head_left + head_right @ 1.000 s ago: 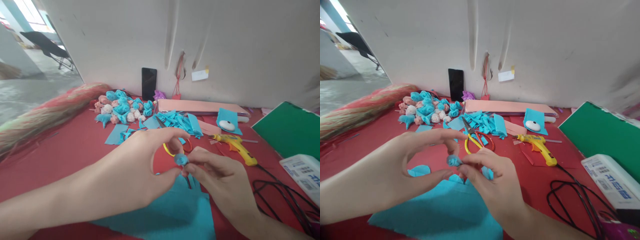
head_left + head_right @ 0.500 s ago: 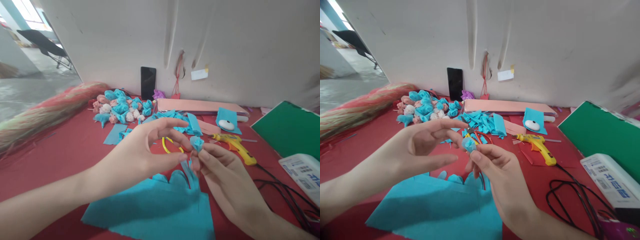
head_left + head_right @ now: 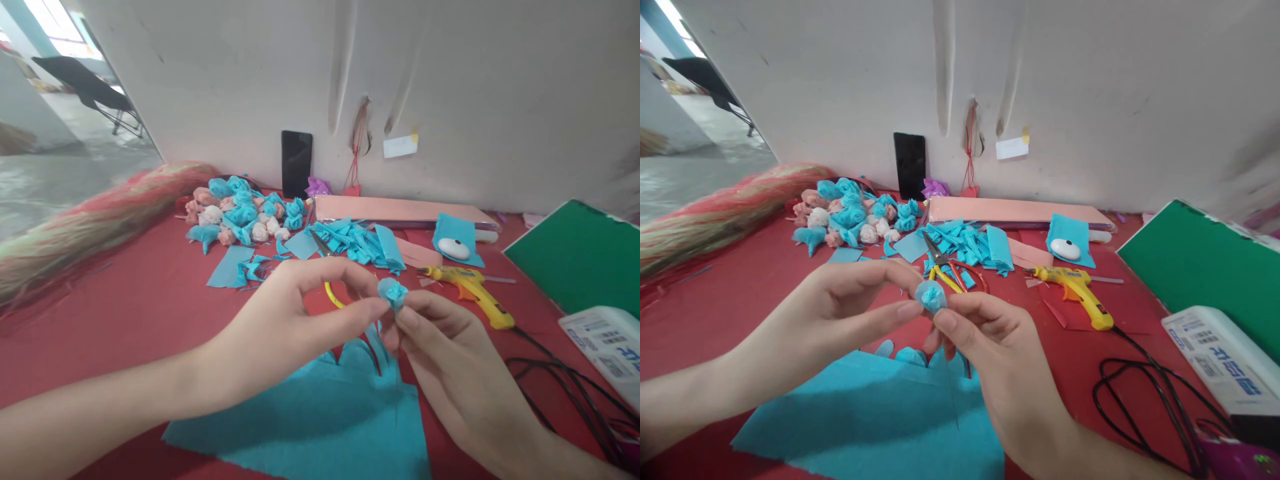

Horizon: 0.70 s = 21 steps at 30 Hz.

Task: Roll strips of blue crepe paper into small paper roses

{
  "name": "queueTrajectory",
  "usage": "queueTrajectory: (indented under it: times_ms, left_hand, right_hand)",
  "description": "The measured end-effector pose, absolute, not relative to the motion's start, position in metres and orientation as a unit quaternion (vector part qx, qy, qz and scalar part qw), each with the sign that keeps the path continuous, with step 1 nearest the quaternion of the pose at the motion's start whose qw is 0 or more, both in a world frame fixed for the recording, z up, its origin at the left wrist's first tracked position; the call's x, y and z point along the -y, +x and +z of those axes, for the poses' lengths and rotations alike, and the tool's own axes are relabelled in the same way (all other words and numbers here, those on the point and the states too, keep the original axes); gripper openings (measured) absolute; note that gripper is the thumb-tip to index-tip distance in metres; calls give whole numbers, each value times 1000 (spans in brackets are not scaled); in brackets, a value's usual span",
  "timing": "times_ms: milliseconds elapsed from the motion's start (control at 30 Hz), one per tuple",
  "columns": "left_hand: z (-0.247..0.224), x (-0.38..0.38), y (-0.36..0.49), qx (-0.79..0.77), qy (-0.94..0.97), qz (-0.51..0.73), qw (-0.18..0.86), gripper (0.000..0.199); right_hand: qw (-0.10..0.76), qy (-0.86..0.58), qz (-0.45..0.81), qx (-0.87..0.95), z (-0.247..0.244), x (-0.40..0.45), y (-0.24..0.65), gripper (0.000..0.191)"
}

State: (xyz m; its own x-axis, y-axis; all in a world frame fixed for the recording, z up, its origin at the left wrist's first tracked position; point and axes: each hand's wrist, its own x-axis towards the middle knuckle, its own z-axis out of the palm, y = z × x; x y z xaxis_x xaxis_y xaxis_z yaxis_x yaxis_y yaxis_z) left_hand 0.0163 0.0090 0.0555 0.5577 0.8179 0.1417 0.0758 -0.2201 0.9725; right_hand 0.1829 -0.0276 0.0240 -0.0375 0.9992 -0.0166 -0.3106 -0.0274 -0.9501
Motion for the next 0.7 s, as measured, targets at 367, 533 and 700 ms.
queueTrajectory:
  times_ms: [367, 533, 700]
  left_hand:
    - [56, -9, 15, -293, 682, 324, 587, 25]
    - [57, -8, 15, -322, 681, 316, 576, 16]
    - [58, -10, 14, -327, 667, 290, 603, 12]
  right_hand:
    - [548, -422, 582, 429, 25, 28, 183, 20]
    - [544, -415, 585, 435, 23, 28, 182, 18]
    - [537, -416, 584, 444, 22, 29, 183, 14]
